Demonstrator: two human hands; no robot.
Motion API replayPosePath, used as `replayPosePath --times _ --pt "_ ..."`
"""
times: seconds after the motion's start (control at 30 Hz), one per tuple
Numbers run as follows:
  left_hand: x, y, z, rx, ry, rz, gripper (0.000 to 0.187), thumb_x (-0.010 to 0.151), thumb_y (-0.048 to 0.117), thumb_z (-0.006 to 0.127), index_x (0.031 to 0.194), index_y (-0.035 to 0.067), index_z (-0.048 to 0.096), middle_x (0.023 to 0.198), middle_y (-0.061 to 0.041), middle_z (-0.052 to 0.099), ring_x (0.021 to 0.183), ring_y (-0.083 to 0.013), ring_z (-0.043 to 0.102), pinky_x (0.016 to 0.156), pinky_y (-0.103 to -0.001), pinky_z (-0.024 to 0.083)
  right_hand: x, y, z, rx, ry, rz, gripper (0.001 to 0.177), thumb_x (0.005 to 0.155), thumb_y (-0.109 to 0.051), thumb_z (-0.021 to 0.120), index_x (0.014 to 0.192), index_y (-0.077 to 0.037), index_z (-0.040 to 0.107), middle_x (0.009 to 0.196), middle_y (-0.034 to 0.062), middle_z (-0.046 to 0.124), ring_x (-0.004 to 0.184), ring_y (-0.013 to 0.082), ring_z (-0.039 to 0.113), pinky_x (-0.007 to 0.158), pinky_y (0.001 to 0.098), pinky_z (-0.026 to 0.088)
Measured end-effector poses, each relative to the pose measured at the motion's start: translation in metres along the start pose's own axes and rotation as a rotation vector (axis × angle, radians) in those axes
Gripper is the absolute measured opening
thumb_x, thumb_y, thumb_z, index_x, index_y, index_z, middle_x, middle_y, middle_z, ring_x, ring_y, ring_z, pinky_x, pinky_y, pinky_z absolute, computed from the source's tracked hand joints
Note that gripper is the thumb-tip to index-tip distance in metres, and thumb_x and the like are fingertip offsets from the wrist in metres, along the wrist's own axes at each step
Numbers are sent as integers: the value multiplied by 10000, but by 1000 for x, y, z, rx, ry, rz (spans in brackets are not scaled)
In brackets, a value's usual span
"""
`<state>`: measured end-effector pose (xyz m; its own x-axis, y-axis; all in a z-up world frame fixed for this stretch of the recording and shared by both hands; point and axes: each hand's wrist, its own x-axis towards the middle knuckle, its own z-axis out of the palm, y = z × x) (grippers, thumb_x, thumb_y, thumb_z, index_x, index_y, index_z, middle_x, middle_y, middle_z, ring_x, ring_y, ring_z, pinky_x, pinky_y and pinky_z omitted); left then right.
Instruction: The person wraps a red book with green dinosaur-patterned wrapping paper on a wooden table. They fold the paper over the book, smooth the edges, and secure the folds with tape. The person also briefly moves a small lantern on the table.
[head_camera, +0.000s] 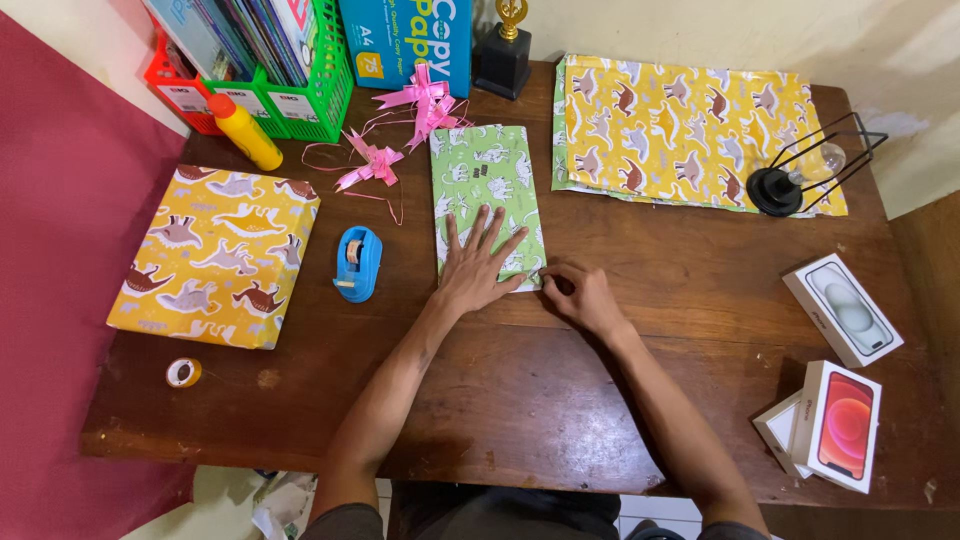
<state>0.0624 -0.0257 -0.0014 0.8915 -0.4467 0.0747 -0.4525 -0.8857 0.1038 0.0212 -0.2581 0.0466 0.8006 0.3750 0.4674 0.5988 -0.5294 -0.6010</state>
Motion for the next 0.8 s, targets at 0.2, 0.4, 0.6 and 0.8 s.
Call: replayPosePath --times 0.2,0.4,0.6,0.8 --pt "-1 0 1 7 24 18 820 940 748 388 1637 377 166 1719 -119 -8 1573 -350 -50 1122 -804 -94 1 -21 11 -176 -77 1 176 880 -97 739 1029 -13 779 1025 174 742 805 360 720 688 431 581" --pt "-3 -2 2 -11 64 35 804 957 744 393 1635 366 182 1721 -133 12 1578 -360 -39 1132 -809 -77 13 -3 -9 89 -147 -33 155 857 -77 761 1010 -54 766 927 126 745 750 270 727 681 369 589" --pt "-6 -1 -3 -17 81 40 783 975 714 394 1639 349 199 1720 -158 45 1581 -376 -26 1127 -816 -62 14 3 -8 -15 -50 96 122 821 -93 827 923 -57 771 842 126 703 714 283 685 646 380 548" --pt "-3 0 -2 -5 39 33 785 973 718 379 1637 351 174 1718 -149 22 1575 -372 -45 1124 -814 -69 10 -3 1 -36 8 26 130 836 -98 821 943 -61 757 917 129 679 764 281 691 675 384 560"
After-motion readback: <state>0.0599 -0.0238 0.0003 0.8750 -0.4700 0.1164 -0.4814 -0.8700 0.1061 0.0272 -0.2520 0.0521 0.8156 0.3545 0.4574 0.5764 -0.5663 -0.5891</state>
